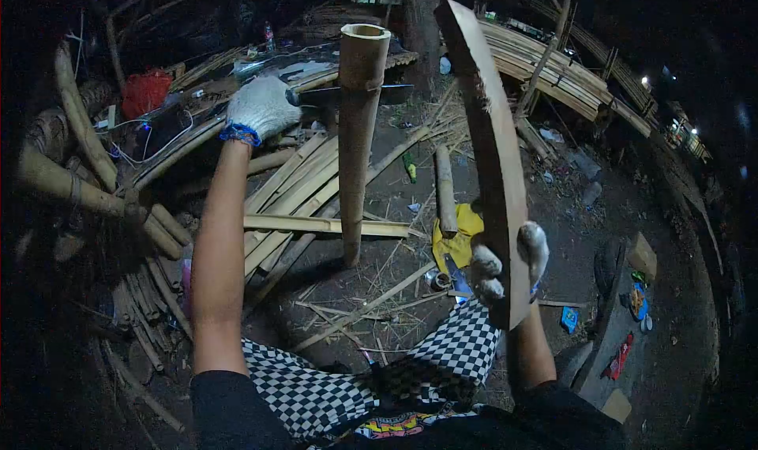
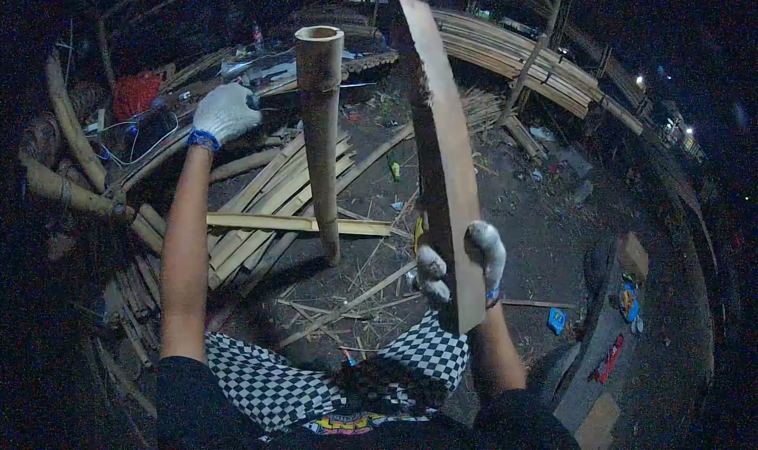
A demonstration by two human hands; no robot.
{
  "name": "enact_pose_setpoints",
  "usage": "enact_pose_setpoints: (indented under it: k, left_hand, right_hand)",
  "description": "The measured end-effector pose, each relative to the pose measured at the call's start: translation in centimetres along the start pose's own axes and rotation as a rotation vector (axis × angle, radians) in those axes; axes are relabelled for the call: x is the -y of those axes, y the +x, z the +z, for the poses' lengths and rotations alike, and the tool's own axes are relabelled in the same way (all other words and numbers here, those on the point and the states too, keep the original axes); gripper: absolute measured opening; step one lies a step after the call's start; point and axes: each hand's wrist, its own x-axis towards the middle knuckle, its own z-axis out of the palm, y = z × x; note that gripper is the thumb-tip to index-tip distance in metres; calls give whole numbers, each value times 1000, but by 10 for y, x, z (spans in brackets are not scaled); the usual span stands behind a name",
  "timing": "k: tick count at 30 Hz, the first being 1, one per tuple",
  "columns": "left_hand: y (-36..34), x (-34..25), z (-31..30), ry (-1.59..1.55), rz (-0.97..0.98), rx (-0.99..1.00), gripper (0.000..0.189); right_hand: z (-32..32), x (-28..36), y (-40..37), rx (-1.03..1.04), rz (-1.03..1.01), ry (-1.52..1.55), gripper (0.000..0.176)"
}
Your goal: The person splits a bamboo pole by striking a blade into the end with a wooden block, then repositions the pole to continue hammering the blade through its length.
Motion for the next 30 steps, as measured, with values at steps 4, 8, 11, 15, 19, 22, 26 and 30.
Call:
enact_pose_setpoints:
  k: [4,8,11,15,19,22,26,30]
  left_hand:
    - [1,0,1,-4,-21,21,33]
    - [0,-2,-1,16,0,17,32]
    - [4,-1,2,22,5,21,32]
    - [8,0,7,56,43,-28,33]
    - [7,-5,2,45,-6,1,34]
    - [13,3,7,20,-4,-14,34]
    - [11,2,8,41,41,-12,36]
    - [14,1,10,67,41,-22,40]
  right_hand:
    - [-18,-11,-3,-30,31,89,57]
    - [-26,-21,-3,135,68,349,62]
    - [-32,-24,0,161,74,433,63]
    - [-33,-20,2,123,78,379,59]
    - [-15,23,3,-468,-210,-1030,41]
    - [-31,124,14,-683,-418,-1646,55]
    - [70,196,39,-380,-1779,-2036,49]
    - [67,180,103,-347,-1564,-2230,47]
